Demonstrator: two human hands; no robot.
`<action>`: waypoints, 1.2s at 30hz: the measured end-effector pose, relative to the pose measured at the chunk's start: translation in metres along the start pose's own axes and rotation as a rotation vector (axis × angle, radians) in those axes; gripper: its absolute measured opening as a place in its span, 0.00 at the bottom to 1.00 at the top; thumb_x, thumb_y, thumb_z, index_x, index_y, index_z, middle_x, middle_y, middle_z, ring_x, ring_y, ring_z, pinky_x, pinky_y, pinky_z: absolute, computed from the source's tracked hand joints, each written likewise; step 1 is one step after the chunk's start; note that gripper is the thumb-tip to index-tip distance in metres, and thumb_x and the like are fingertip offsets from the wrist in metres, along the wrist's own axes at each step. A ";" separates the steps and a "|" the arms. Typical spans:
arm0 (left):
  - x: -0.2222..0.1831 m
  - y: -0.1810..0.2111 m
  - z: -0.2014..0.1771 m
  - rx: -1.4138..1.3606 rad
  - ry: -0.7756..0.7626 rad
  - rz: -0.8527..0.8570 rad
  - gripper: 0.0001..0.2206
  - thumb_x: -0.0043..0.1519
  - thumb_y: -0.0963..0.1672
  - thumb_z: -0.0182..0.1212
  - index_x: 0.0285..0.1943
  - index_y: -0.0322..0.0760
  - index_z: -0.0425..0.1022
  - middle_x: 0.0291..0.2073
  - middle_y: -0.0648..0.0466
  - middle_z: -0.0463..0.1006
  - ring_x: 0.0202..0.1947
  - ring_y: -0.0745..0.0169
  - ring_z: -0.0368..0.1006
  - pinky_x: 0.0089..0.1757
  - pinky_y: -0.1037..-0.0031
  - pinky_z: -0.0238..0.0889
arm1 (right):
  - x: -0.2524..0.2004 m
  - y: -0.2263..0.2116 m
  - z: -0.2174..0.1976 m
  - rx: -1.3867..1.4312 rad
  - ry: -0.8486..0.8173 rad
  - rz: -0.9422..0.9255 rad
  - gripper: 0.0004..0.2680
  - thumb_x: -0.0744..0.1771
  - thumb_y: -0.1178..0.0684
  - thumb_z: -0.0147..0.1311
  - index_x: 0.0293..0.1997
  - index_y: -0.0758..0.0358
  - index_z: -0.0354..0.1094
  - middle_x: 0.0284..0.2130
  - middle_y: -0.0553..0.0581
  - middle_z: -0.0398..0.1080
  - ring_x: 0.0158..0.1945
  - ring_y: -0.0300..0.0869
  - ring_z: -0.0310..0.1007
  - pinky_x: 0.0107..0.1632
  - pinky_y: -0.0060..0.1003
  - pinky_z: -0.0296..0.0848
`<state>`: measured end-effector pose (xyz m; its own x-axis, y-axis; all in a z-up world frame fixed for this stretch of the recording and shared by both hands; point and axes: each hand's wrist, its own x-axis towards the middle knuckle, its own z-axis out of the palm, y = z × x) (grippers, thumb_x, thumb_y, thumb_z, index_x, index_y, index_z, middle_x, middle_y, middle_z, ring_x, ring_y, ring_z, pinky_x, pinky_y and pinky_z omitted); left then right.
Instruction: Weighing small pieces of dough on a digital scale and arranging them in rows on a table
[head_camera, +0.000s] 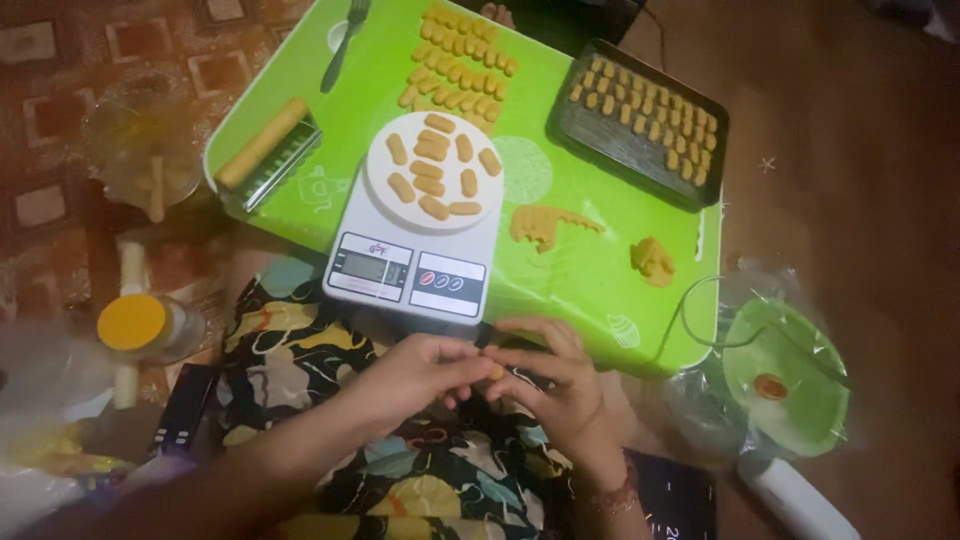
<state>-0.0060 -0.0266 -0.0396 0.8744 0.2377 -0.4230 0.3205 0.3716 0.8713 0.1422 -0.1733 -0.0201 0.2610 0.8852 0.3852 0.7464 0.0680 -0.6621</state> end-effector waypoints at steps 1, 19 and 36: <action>0.002 -0.002 0.000 0.004 -0.004 0.003 0.10 0.63 0.47 0.64 0.41 0.37 0.85 0.29 0.58 0.81 0.29 0.72 0.68 0.30 0.81 0.59 | -0.001 0.002 0.001 -0.004 0.005 -0.001 0.13 0.59 0.48 0.69 0.47 0.50 0.79 0.53 0.54 0.75 0.56 0.45 0.74 0.59 0.44 0.65; 0.016 -0.042 0.000 -0.201 -0.049 0.035 0.12 0.61 0.48 0.66 0.44 0.35 0.82 0.33 0.54 0.85 0.23 0.75 0.67 0.27 0.87 0.58 | -0.003 0.006 0.010 -0.168 0.003 -0.111 0.08 0.65 0.43 0.61 0.48 0.39 0.78 0.56 0.47 0.73 0.55 0.42 0.72 0.61 0.46 0.50; -0.006 -0.007 -0.026 -0.513 0.011 -0.184 0.18 0.67 0.46 0.54 0.59 0.27 0.78 0.40 0.47 0.75 0.35 0.58 0.69 0.36 0.73 0.63 | 0.062 0.027 0.011 -0.084 0.247 0.459 0.07 0.61 0.52 0.67 0.40 0.53 0.81 0.38 0.48 0.84 0.43 0.36 0.81 0.50 0.31 0.77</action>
<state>-0.0231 -0.0077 -0.0499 0.8156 0.1360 -0.5623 0.2468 0.7973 0.5508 0.1717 -0.1116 -0.0216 0.7013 0.6798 0.2147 0.5654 -0.3469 -0.7483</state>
